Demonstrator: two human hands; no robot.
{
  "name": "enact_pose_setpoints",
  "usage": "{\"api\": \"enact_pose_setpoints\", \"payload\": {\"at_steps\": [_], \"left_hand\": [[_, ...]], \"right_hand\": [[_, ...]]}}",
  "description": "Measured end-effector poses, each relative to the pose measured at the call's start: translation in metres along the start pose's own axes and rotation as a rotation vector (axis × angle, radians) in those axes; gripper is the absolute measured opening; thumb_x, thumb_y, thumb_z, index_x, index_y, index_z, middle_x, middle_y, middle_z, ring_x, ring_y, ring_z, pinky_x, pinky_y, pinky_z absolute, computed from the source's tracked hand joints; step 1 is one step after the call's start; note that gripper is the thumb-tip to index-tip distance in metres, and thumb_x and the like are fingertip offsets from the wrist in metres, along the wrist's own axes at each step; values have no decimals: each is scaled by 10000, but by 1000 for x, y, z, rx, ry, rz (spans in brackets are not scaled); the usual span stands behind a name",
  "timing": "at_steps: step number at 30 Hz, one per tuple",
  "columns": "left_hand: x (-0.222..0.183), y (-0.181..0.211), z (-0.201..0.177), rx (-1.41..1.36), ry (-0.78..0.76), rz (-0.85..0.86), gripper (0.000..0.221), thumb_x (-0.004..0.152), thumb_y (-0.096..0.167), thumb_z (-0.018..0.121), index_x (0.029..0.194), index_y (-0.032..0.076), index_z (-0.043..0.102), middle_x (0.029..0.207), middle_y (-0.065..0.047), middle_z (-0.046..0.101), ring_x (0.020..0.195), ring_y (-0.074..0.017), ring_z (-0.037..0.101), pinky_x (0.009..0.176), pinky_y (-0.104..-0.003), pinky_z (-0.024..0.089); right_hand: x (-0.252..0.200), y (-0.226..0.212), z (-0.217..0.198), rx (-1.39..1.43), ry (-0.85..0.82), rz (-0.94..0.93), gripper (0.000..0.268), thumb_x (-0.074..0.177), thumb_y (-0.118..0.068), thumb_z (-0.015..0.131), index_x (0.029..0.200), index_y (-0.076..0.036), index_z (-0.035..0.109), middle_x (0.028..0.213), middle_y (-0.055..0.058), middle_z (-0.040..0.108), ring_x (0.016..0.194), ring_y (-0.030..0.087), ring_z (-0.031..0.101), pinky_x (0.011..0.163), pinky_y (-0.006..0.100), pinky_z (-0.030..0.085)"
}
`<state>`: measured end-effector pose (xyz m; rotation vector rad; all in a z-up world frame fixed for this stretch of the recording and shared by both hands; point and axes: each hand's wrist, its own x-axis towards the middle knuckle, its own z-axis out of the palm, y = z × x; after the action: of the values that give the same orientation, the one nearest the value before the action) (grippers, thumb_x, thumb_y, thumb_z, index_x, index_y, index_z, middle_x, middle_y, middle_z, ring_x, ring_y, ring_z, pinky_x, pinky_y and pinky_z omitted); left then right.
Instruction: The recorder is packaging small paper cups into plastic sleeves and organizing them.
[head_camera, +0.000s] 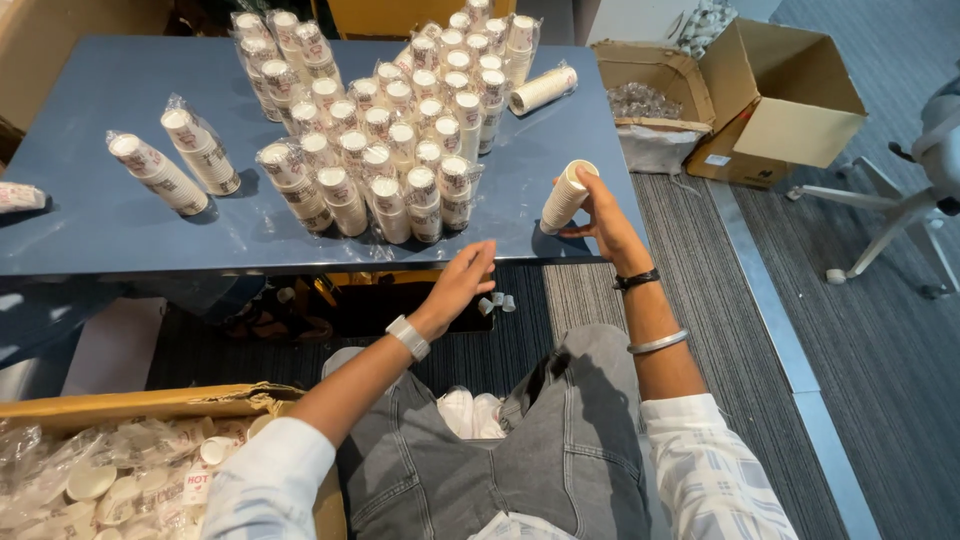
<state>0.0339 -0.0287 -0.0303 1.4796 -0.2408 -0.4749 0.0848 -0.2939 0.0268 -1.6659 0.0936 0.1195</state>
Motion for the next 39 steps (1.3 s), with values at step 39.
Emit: {"api": "enact_pose_setpoints", "payload": {"at_steps": [39], "left_hand": [[-190,83,-59,407,315,287,593,957,325,723,1439,73,489,1207,-135,720,1039,-221,744,911,-362,607]], "right_hand": [[-122,145,98,1292,-846,-208,811,950,-416,807,1583,-93,415,1726,181,221,1517,515,324,1159,537,460]]}}
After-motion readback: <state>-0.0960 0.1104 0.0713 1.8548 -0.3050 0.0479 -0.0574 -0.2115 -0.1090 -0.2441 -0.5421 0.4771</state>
